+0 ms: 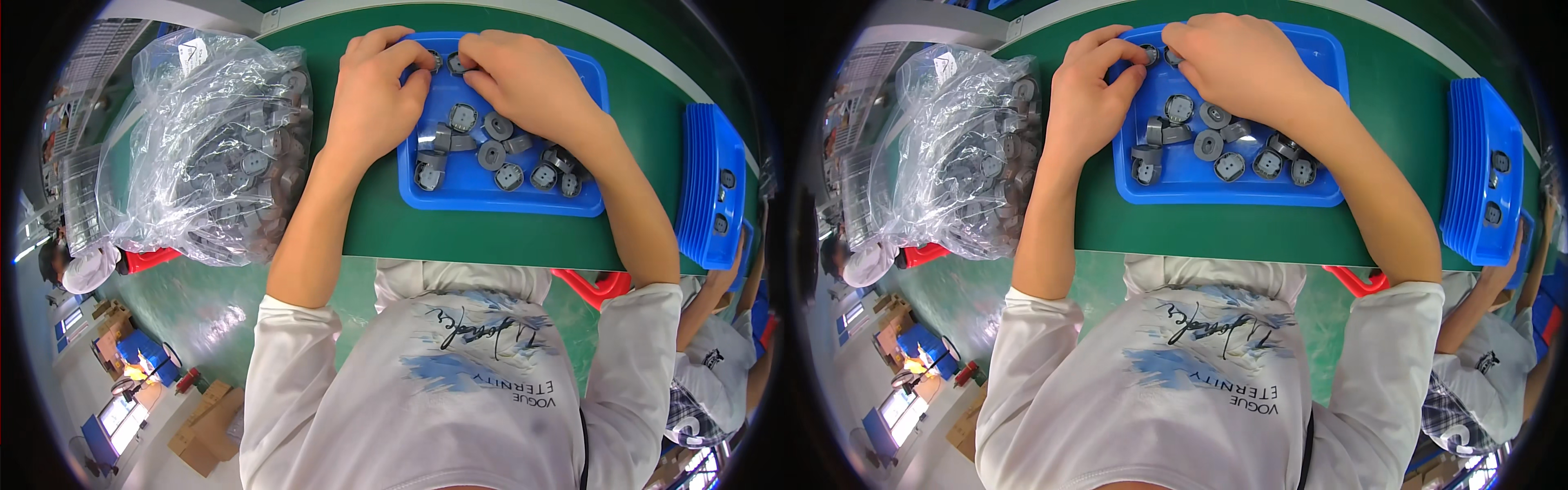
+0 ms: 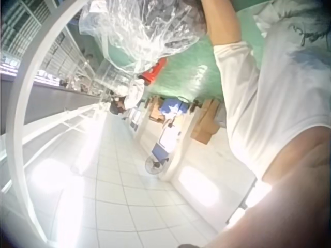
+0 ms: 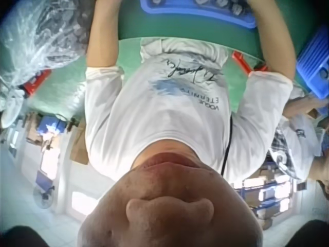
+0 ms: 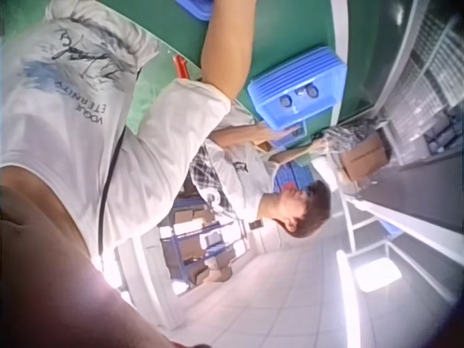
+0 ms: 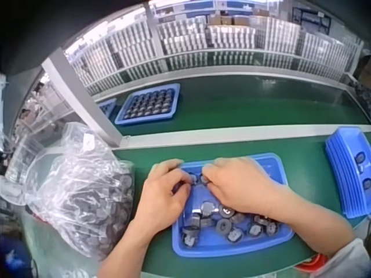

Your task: Sorting and placing small metal components into a grid tray at an assembly station.

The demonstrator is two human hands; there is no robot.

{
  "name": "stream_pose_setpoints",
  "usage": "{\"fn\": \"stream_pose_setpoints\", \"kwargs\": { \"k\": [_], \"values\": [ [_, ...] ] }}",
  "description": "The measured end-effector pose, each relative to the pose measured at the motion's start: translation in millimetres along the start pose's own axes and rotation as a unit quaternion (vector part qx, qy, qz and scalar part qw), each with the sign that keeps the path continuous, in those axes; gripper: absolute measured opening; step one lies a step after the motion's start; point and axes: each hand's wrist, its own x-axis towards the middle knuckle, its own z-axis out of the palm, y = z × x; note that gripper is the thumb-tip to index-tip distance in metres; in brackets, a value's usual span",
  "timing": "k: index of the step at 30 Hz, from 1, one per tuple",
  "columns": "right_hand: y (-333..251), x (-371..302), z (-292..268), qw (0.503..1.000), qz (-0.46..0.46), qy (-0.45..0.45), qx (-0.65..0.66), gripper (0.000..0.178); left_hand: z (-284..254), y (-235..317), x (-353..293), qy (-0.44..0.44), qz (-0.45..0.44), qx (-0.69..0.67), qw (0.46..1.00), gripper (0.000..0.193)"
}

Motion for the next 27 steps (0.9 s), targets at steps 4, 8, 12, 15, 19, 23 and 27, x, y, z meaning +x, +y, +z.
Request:
{"fn": "stream_pose_setpoints", "kwargs": {
  "k": [4,8,12,15,19,23,27],
  "values": [
    [0.0,1.7,6.8,1.0,-0.015,0.019,-0.007,0.011,0.4,-1.4,1.2,-0.007,-0.007,-0.004,1.0,0.012],
    [4.6,5.0,4.0,0.999,-0.027,0.021,-0.005,0.011,-0.1,-1.9,6.3,-0.01,-0.005,-0.007,1.0,0.012],
    [-9.8,7.9,-12.8,1.0,-0.021,-0.019,-0.005,0.017,-20.5,6.1,6.9,0.018,0.017,0.013,1.0,0.015],
    [-21.3,-0.5,-31.6,0.987,-0.091,-0.124,0.045,0.023,-47.1,15.7,-0.6,-0.065,0.097,0.002,0.993,0.023],
    [-21.4,-10.2,-20.4,0.987,-0.038,-0.132,0.08,0.019,-27.5,13.7,-12.5,-0.089,0.159,-0.028,0.983,0.014],
    [-26.9,-14.0,-23.8,0.992,-0.03,-0.112,0.054,0.017,-25.0,14.3,-20.6,-0.161,0.138,-0.054,0.976,0.012],
    [-38.2,-11.6,-29.9,0.993,-0.022,-0.108,0.033,0.015,-28.9,12.5,-25.1,-0.169,0.152,-0.019,0.974,0.017]
  ]
}}
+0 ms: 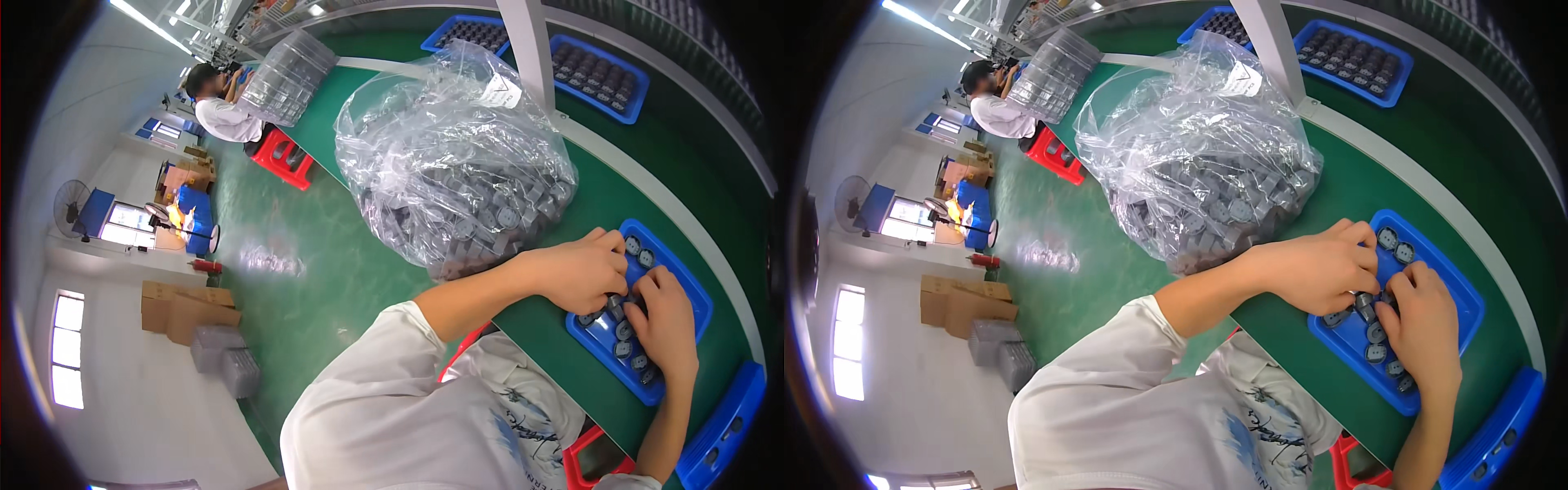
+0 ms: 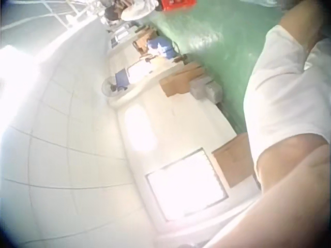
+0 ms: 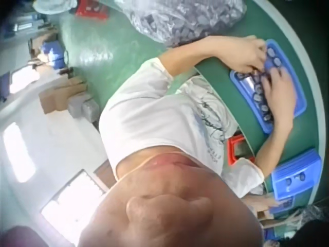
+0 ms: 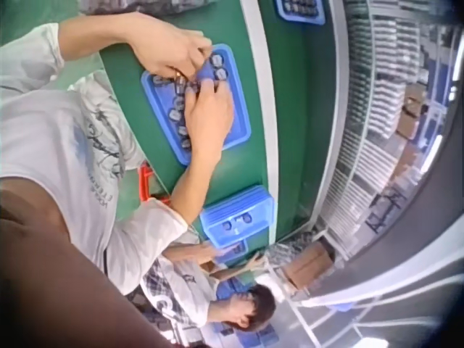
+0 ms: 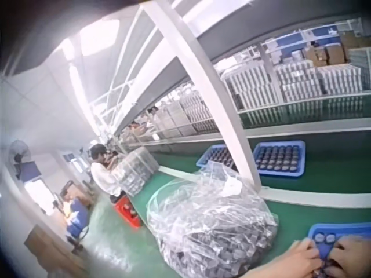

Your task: Sorting and placing small metal components into a grid tray at an assembly station.

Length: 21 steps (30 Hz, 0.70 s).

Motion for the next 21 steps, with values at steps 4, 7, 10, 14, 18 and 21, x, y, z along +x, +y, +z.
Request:
{"fn": "stream_pose_setpoints", "kwargs": {
  "k": [4,7,10,14,18,21],
  "values": [
    [5.6,-0.4,8.0,0.999,0.02,0.01,-0.027,0.013,-3.1,11.7,10.2,-0.032,-0.035,-0.015,0.999,0.022],
    [8.2,-4.1,4.7,1.0,0.007,0.003,-0.002,0.011,-1.6,14.4,14.1,-0.034,-0.049,-0.028,0.998,0.022],
    [7.5,-8.7,4.0,1.0,-0.014,0.006,-0.006,0.009,3.3,10.9,12.7,0.001,-0.046,-0.038,0.998,0.022],
    [9.7,-17.0,1.3,0.999,-0.048,0.011,-0.006,0.007,13.5,-0.9,19.4,0.084,-0.008,-0.023,0.996,0.021],
    [12.6,-7.6,2.7,0.998,-0.057,-0.014,-0.005,0.008,0.4,-9.0,10.8,0.101,0.006,0.071,0.992,0.017],
    [15.7,-4.2,3.4,0.998,-0.044,-0.01,-0.054,0.007,-12.3,-1.3,6.0,0.097,-0.035,0.086,0.991,0.019]
  ]
}}
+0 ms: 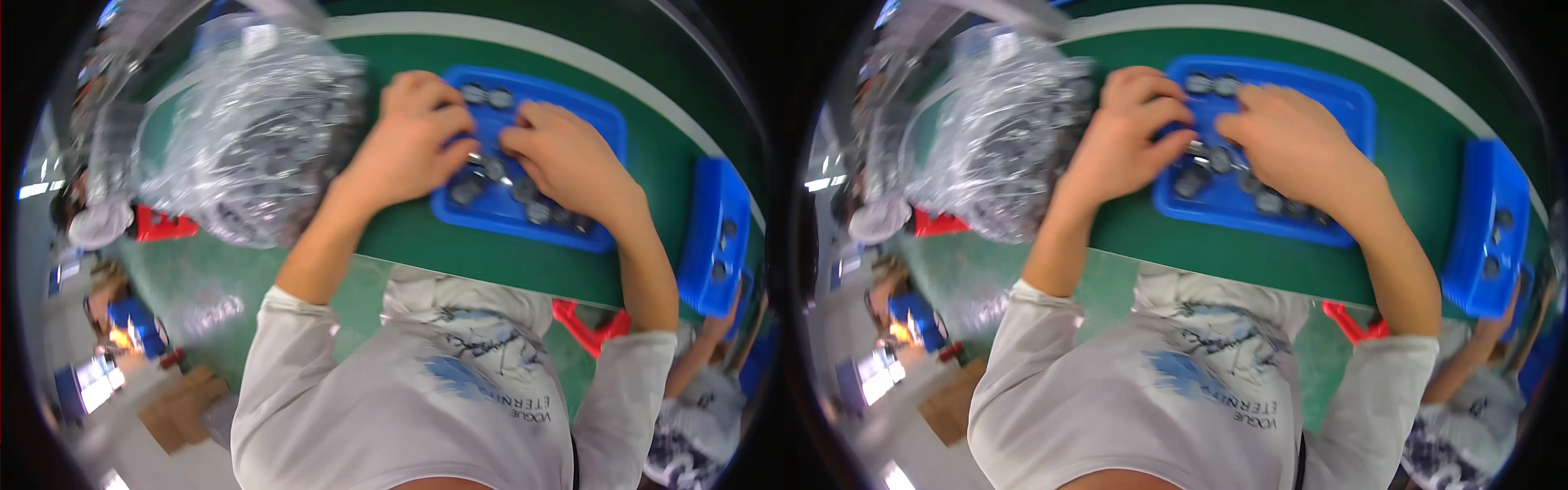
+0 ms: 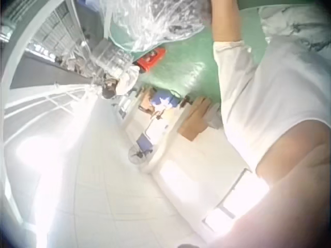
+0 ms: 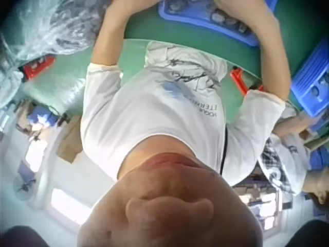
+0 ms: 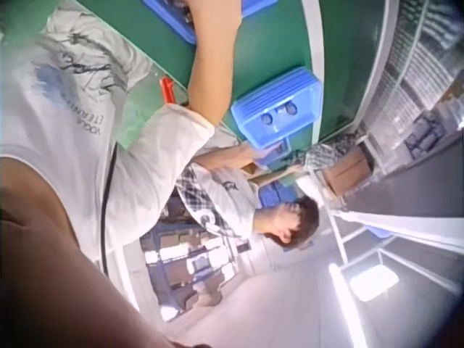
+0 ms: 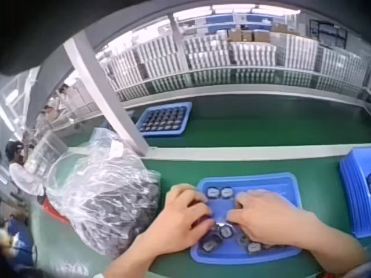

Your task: Sorting and placing small metal components into a grid tray at an assembly station.

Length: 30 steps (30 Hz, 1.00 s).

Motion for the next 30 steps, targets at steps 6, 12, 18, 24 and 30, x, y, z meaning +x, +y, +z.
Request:
{"fn": "stream_pose_setpoints", "kwargs": {
  "k": [6,12,18,24,30],
  "values": [
    [3.9,-1.8,6.6,1.0,0.011,0.008,-0.012,0.009,-2.9,1.5,-0.1,-0.075,-0.021,-0.047,0.996,0.021],
    [5.4,-1.2,17.6,0.998,-0.007,0.061,-0.02,0.014,-2.6,8.9,-4.8,-0.102,-0.004,-0.021,0.995,0.018],
    [4.9,2.3,18.2,0.998,-0.007,0.061,-0.006,0.015,0.4,7.7,-3.2,-0.079,-0.043,-0.082,0.993,0.014],
    [-1.4,2.1,16.5,0.996,0.012,0.087,0.015,0.02,5.8,11.0,-2.4,-0.07,-0.057,-0.038,0.995,0.015],
    [-7.9,3.6,16.3,0.996,0.074,0.05,0.008,0.023,15.8,9.9,-4.5,-0.009,-0.065,0.035,0.997,0.017]
  ]
}}
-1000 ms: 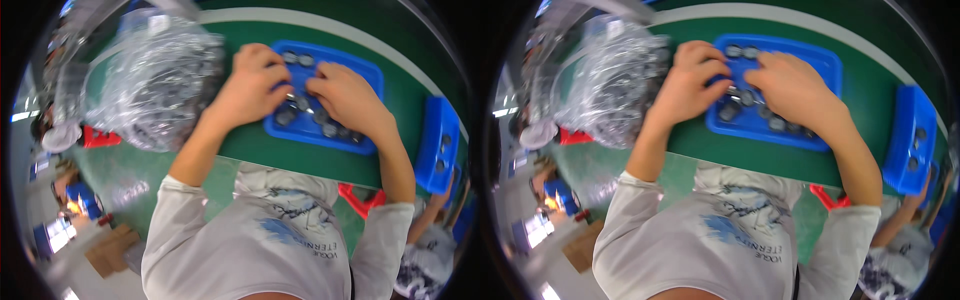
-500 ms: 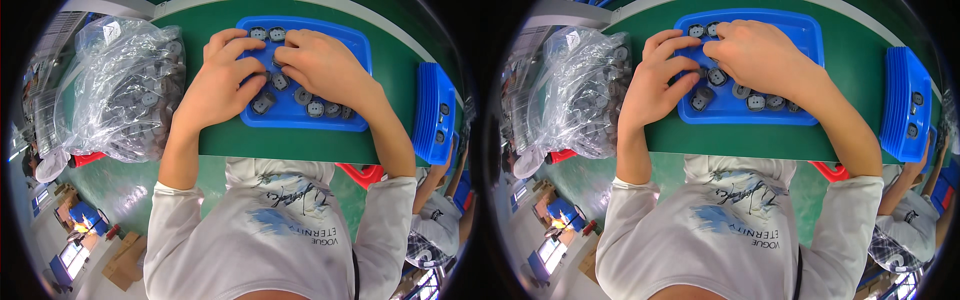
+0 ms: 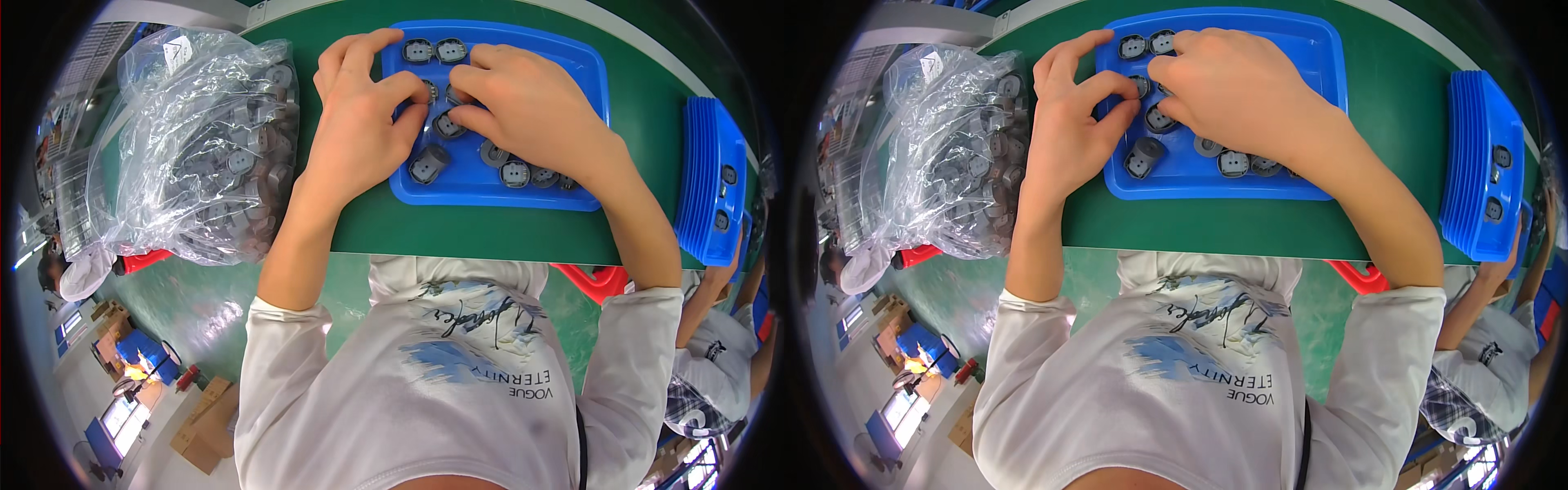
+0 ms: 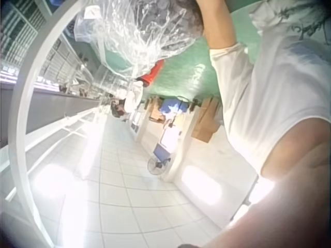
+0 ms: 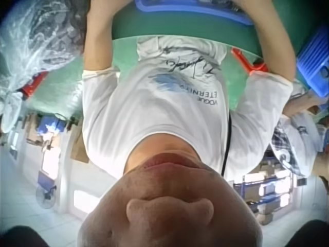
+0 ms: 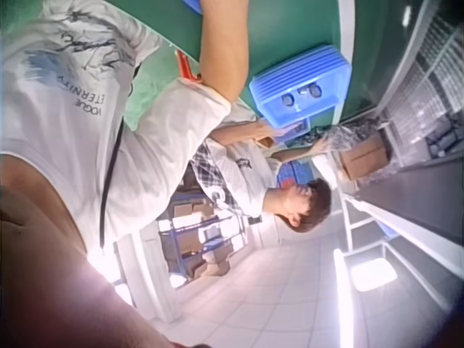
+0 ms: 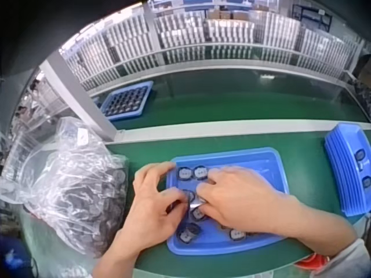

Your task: Sorting and placing small metal components into a grid tray at an assembly station.

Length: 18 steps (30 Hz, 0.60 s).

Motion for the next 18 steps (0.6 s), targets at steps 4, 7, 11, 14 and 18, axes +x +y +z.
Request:
{"fn": "stream_pose_setpoints", "kwargs": {
  "k": [4,7,11,14,18],
  "values": [
    [9.4,0.3,0.0,1.0,-0.023,0.0,0.012,0.021,8.8,-3.6,0.8,0.038,-0.006,-0.005,0.999,0.017],
    [15.5,2.1,5.5,0.997,-0.06,0.042,-0.009,0.018,13.0,-5.5,2.3,0.057,-0.009,-0.018,0.998,0.017],
    [16.7,2.3,6.7,0.995,-0.077,0.057,-0.007,0.016,14.9,-7.1,2.4,0.063,-0.016,-0.02,0.998,0.017],
    [15.8,3.7,6.0,0.996,-0.069,0.051,-0.016,0.015,13.7,-7.3,2.3,0.063,-0.022,-0.016,0.998,0.017],
    [11.5,5.9,7.3,0.999,-0.026,0.038,-0.022,0.013,11.6,-4.3,4.2,0.067,-0.025,0.026,0.997,0.019]
  ]
}}
